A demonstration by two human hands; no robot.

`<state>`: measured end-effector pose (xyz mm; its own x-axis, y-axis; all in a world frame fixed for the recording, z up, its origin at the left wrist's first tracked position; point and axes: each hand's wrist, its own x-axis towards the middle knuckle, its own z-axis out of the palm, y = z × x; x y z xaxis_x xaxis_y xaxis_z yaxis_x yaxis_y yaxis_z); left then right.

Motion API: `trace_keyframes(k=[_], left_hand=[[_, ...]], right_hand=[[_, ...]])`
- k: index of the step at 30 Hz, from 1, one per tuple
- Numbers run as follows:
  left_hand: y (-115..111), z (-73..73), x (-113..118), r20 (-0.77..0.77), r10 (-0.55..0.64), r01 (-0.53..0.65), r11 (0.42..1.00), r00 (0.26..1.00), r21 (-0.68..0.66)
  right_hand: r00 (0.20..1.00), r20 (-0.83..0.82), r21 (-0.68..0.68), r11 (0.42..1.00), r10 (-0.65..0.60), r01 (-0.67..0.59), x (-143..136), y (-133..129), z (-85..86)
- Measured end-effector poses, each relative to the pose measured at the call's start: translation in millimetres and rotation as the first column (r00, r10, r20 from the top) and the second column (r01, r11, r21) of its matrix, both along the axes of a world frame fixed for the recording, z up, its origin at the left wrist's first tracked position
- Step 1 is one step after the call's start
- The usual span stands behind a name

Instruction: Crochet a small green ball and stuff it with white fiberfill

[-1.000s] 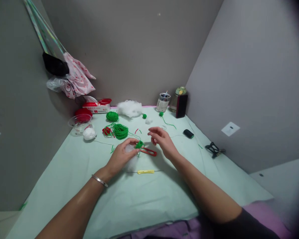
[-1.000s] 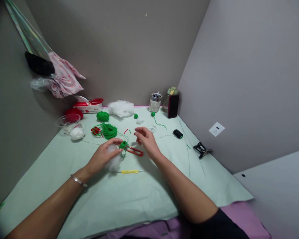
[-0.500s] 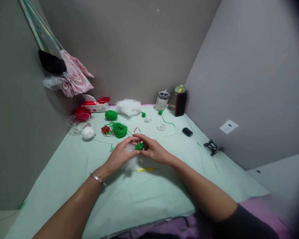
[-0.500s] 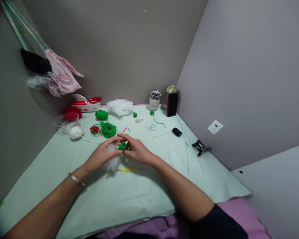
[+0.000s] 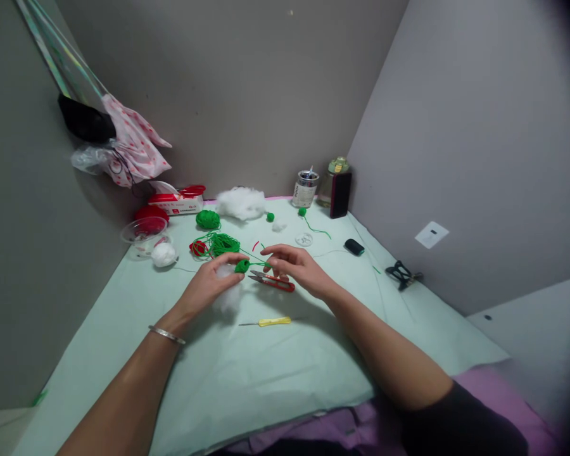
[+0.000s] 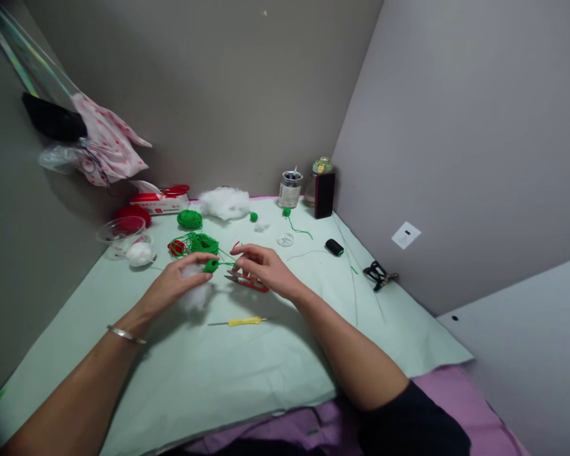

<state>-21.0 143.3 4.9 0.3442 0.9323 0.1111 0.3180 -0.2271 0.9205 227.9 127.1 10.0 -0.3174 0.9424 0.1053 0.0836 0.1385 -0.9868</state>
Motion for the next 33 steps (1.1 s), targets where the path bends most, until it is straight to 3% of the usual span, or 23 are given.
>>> trace_keyframes(k=[6,11,17,20,23,27,33], left_hand=[[2.5,-1.2,-4.7,-0.013,0.041,-0.041,0.999,0.999,0.012],[0.8,1.5,-2.7,0.008,0.103,-0.103,0.992,0.995,0.070],[-4.8,1.1,1.4,0.043,0.080,-0.085,0.989,0.996,0.124],[-9.7,-1.5,7.3,0.047,0.012,-0.019,0.990,0.999,0.140],[-14.4,-3.6,13.8,0.051,-0.041,0.033,0.988,0.998,0.149],[-15.8,-5.1,17.2,0.053,-0.032,0.024,0.990,0.998,0.139],[-13.3,-7.0,15.9,0.044,0.027,-0.031,0.994,0.999,0.101]], right_hand=[[0.986,0.058,0.137,0.980,-0.154,0.145,-0.1,0.7,-3.8],[0.942,0.140,0.322,0.914,-0.305,0.248,-1.9,-1.9,-5.2],[0.903,0.238,0.463,0.859,-0.358,0.218,-3.2,-5.0,-4.7],[0.969,0.192,0.414,0.908,-0.154,0.062,-6.7,-8.7,-4.3],[0.990,0.120,0.274,0.956,0.076,-0.107,-11.4,-13.3,-6.1],[0.983,0.177,0.126,0.990,0.044,-0.067,-15.0,-14.5,-7.9],[0.997,0.051,0.114,0.992,-0.052,0.045,-13.7,-9.9,-1.7]])
